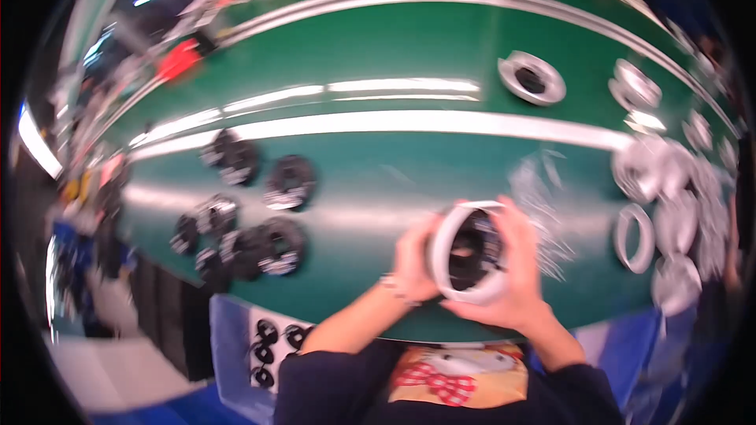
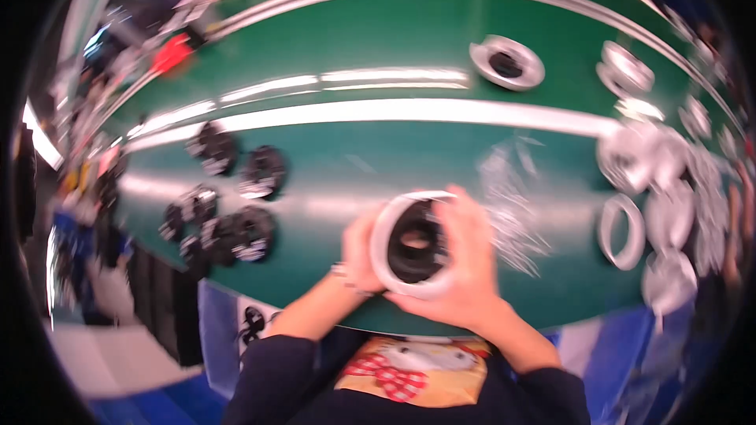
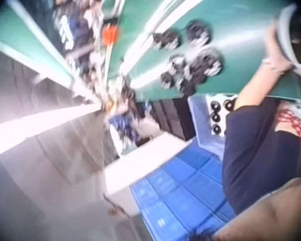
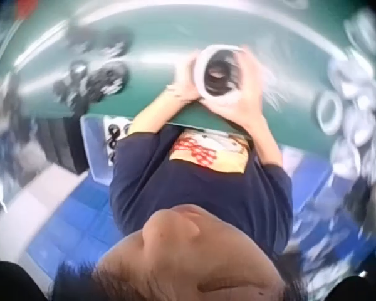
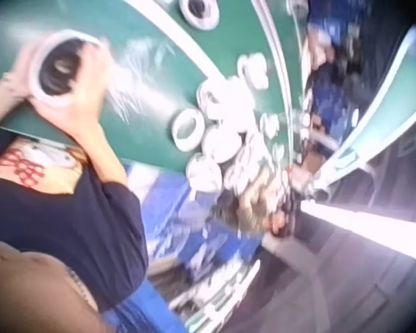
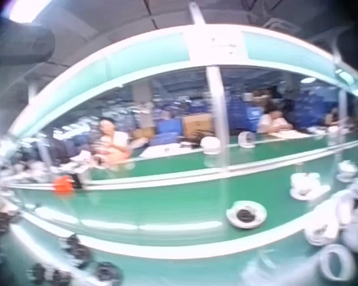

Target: Assembling the internal LED boards and outer housing of dome-shaped light fixtures on a factory production line.

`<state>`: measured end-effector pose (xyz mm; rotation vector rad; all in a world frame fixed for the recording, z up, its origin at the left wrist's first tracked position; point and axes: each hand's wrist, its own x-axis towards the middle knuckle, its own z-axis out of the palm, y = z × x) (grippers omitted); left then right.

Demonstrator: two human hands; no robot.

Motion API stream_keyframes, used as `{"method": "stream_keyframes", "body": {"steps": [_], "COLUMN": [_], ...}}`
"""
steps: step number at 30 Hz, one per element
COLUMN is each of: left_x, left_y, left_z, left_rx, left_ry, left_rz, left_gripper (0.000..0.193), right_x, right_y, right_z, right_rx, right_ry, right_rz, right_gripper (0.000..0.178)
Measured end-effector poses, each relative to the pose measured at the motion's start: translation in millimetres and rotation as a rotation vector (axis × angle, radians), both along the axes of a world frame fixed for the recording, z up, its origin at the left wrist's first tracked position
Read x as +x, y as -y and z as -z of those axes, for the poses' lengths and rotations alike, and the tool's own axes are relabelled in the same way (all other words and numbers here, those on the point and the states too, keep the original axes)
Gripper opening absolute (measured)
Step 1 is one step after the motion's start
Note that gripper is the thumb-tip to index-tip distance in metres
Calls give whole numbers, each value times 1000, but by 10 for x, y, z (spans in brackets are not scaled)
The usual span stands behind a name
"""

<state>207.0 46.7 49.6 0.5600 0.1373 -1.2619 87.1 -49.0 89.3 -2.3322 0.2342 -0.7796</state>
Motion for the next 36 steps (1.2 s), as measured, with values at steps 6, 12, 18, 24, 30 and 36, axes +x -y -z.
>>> {"method": "stream_keyframes", "body": {"steps": [6, 12, 18, 24, 30, 36], "left_x": [-152, -242, -119, -6, -13, -99], "left_y": [158, 92, 79, -196, -35, 94], "left_z": [200, 41, 264, 177, 137, 32], "left_rx": [-194, -273, -444, -379, -261, -267], "left_ry": [-183, 10, 12, -48, 186, 178], "left_rz": [73, 49, 223, 144, -75, -14], "left_gripper": [37, 54, 76, 70, 65, 71], "right_x": [-181, -96, -7, 223, 194, 79], "right_y": [28, 8, 149, 266, 65, -5], "right_z": [77, 64, -109, -270, 30, 181], "right_rx": [125, -72, -113, -87, -37, 11], "right_ry": [19, -41, -112, -245, -46, 14], "right_rz": [-35, -64, -248, -504, -57, 85], "right_gripper": [103, 103, 108, 100, 103, 102]}}
